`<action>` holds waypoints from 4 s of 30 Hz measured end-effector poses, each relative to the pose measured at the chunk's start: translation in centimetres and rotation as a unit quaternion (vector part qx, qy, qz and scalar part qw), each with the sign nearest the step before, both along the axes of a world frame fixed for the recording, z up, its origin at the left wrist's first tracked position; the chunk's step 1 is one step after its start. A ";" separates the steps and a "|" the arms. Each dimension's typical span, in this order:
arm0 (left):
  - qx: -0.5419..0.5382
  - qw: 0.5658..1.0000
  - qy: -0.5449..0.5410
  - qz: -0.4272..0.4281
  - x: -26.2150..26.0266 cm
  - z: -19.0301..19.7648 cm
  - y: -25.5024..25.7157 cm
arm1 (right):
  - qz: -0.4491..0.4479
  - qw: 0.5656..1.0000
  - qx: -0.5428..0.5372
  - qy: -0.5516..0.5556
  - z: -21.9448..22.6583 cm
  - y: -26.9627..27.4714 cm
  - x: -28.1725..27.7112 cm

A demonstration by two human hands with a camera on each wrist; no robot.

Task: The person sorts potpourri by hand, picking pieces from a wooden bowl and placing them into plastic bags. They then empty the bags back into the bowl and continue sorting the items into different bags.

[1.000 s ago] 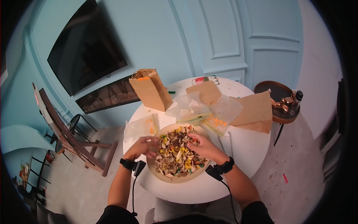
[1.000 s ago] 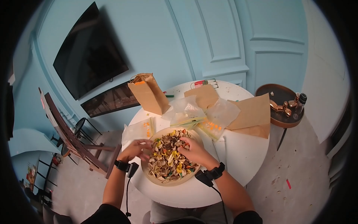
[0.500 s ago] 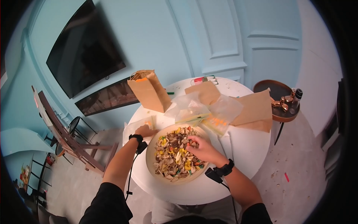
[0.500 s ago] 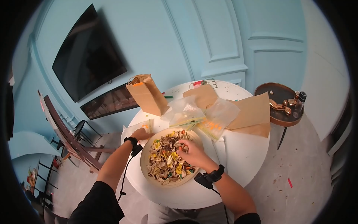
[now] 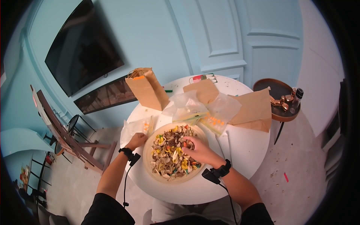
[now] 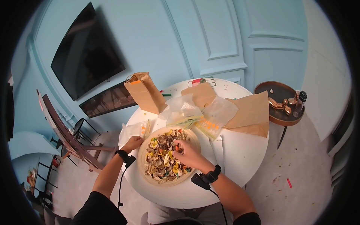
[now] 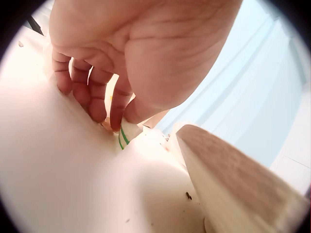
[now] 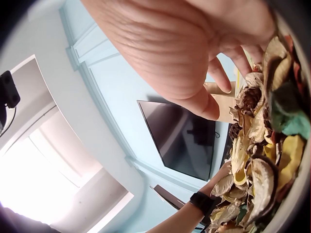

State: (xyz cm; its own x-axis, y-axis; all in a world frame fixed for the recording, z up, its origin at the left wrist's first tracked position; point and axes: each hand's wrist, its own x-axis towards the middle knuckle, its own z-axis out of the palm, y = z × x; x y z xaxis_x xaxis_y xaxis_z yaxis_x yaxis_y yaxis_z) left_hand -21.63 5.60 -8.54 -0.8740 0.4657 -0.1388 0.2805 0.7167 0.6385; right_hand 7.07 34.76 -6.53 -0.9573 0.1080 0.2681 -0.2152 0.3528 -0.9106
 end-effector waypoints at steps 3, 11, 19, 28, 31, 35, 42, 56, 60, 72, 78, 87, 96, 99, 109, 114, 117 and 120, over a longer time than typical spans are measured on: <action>-0.093 0.990 0.108 0.007 2.6 1.5 -0.9 | 0.004 1.000 -0.023 -0.017 0.2 -0.1 0.0; 0.079 0.910 0.381 0.144 12.2 5.7 -2.8 | 0.021 0.992 -0.085 -0.087 1.5 -0.2 0.3; 0.117 0.876 0.444 0.150 16.6 4.1 -3.6 | -0.010 0.992 -0.027 -0.126 2.1 -0.9 0.5; 0.104 0.904 0.368 0.189 20.3 6.7 -3.9 | 0.059 0.945 0.307 -0.099 7.1 -2.0 -0.4; 0.112 0.902 0.376 0.183 20.7 6.0 -2.7 | 0.089 0.904 0.403 -0.114 8.5 -4.1 -2.4; 0.108 0.914 0.358 0.160 21.7 5.5 -1.9 | 0.112 0.845 0.504 -0.136 6.4 -5.6 -4.3; 0.129 0.925 0.323 0.152 22.7 6.0 -2.5 | 0.090 0.852 0.502 -0.120 5.8 -5.5 -5.6; 0.087 0.926 0.344 0.132 20.1 5.6 0.8 | 0.045 0.896 0.434 -0.082 4.4 -4.5 -7.1; 0.093 0.924 0.348 0.125 20.3 5.9 1.6 | 0.047 0.944 0.326 -0.022 3.5 -2.8 -8.2; 0.163 0.938 0.294 0.088 20.9 7.2 4.2 | 0.118 0.923 -0.325 -0.171 8.5 -8.2 -10.0; 0.234 0.919 0.303 0.094 19.7 6.9 4.5 | 0.166 0.952 -0.231 -0.109 8.0 -11.0 -10.8; 0.277 0.918 0.265 0.099 18.4 6.8 2.9 | 0.199 0.979 -0.035 0.007 8.4 -9.3 -9.6; 0.367 0.895 0.201 0.155 16.2 8.8 -1.3 | 0.112 0.946 0.287 -0.096 7.6 -1.6 -6.1; 0.335 0.912 0.196 0.135 17.5 9.0 -0.8 | 0.171 0.815 0.515 -0.204 6.4 -1.9 -3.9; 0.270 0.923 0.251 0.108 19.7 7.9 0.2 | 0.122 0.836 0.520 -0.128 3.4 -1.8 -4.0; 0.258 0.930 0.244 0.094 19.9 7.4 0.4 | 0.128 0.872 0.457 -0.117 3.8 -1.5 -5.1; 0.269 0.947 0.153 0.082 20.9 9.0 0.3 | 0.122 0.900 0.397 -0.134 3.3 -0.9 -6.3; 0.267 0.945 0.174 0.070 21.0 8.8 0.3 | 0.117 0.908 0.395 -0.075 2.6 -0.2 -7.1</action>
State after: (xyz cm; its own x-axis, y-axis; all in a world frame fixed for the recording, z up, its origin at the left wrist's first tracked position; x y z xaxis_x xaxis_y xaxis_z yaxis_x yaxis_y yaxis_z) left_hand -0.60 5.91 0.23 -0.8816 0.2646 0.3908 0.4665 0.3633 0.8065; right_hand 0.00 34.56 -3.91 -0.9615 -0.2721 0.0389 -0.2630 0.8693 -0.4186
